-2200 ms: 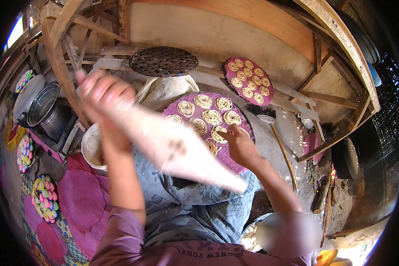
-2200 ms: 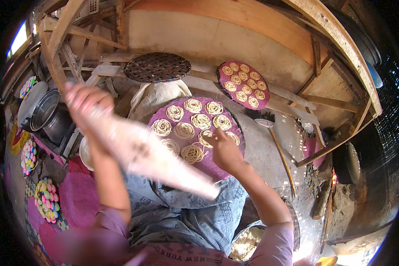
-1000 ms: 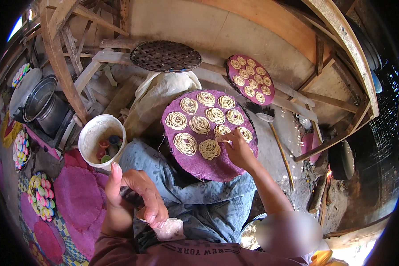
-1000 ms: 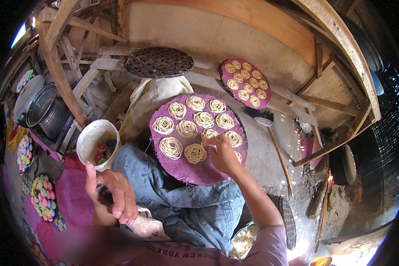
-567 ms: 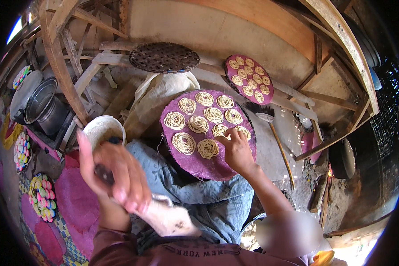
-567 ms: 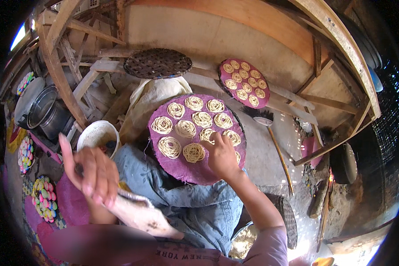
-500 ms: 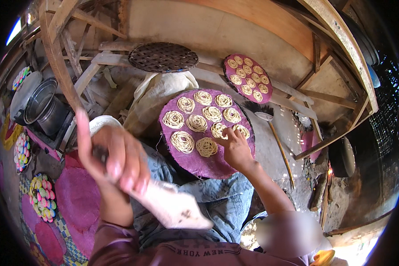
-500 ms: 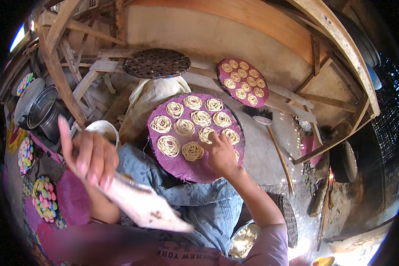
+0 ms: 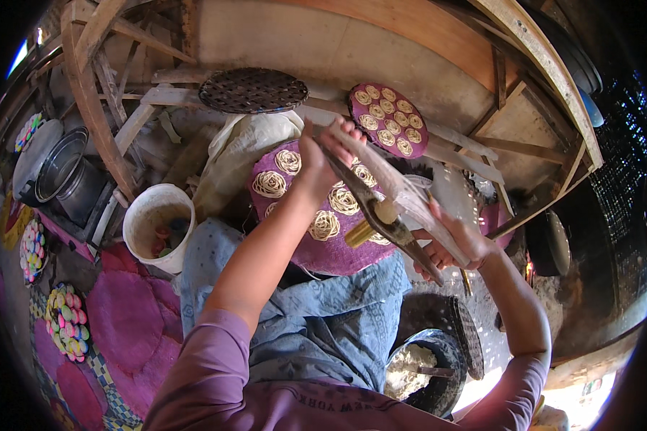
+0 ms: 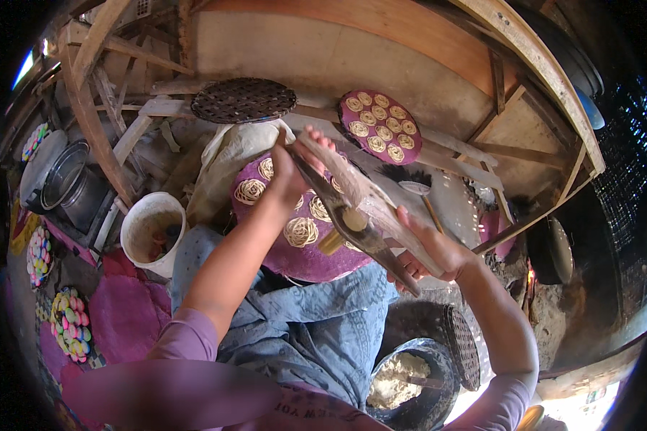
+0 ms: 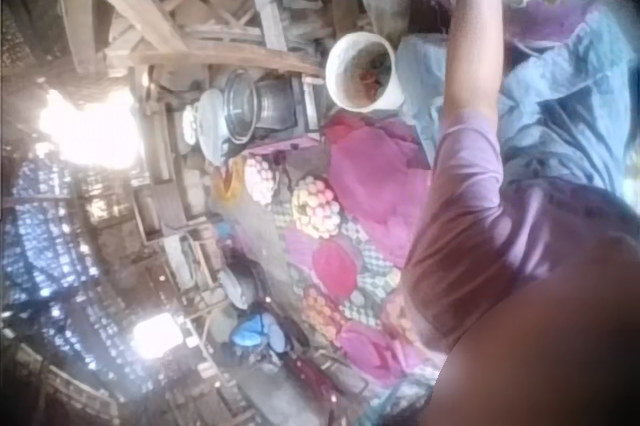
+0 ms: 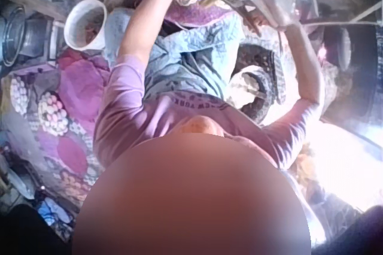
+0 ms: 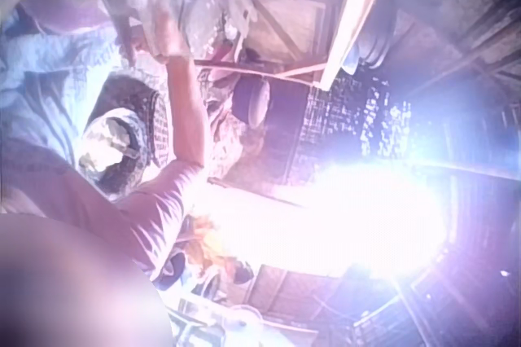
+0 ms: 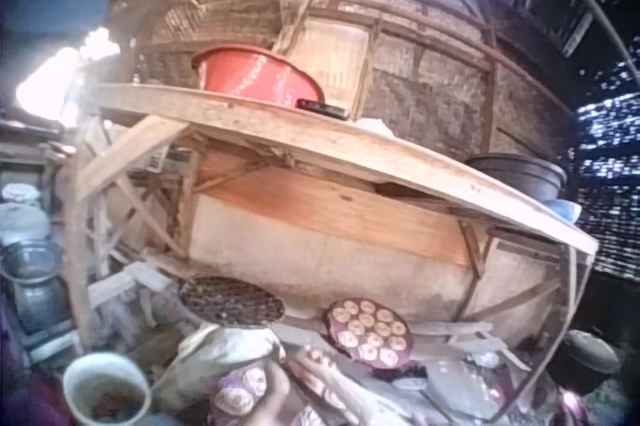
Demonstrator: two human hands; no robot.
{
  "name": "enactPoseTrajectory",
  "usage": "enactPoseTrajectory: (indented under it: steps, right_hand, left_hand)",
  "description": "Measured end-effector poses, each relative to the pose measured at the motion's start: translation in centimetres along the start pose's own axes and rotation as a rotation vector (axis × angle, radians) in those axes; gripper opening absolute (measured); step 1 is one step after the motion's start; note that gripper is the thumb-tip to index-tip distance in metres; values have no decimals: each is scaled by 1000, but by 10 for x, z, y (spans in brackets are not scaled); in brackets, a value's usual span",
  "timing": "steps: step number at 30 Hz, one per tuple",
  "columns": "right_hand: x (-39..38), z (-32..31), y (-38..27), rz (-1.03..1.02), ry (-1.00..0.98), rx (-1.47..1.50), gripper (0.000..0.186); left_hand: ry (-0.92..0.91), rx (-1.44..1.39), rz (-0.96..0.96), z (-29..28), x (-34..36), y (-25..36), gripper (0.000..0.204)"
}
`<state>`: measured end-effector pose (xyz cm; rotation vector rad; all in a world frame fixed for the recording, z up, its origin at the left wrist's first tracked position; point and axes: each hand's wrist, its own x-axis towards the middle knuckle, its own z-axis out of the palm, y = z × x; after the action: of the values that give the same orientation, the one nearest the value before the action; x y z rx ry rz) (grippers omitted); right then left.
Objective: The person scoops dough from a bowl, loads it into a manual press, and squeezes the handle to extrude noodles onto a purple mat. They repeat this process to form multiple spiral-shaped noodle nests.
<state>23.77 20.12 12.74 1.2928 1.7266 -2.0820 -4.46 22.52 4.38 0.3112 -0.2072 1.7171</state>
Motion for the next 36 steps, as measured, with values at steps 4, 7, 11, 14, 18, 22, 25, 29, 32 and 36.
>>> enactPoseTrajectory:
  steps: [4,7,11,14,18,22,25,29,32,36]
  right_hand:
    - [3,19,-1,-12,166,-189,89]
    - [-2,29,-3,16,206,-338,94]
    - [-21,28,-14,9,246,-338,88]
    - [-21,27,-21,-13,289,-378,86]
    - [-16,35,-17,-88,328,-340,88]
    - [-25,37,-6,-101,338,-301,85]
    - [-33,29,-3,-41,371,-351,84]
    - [-33,13,3,-62,323,-300,89]
    - [-17,2,17,-141,71,77,95]
    - [42,-5,57,-328,-157,473,91]
  left_hand:
    - [105,-114,-9,-39,-4,-5,49]
    - [-135,-46,65,-37,-5,5,48]
    - [28,-26,66,-20,-10,-1,51]
    - [74,-38,94,-5,-6,-8,52]
    - [5,67,133,13,-2,5,51]
    - [129,95,112,7,-14,2,51]
    - [8,-118,15,-13,-11,-15,61]
    - [-162,-223,-1,-40,8,-25,53]
    - [-277,-276,-24,-52,13,-20,47]
    - [-280,-224,38,-57,4,-16,32]
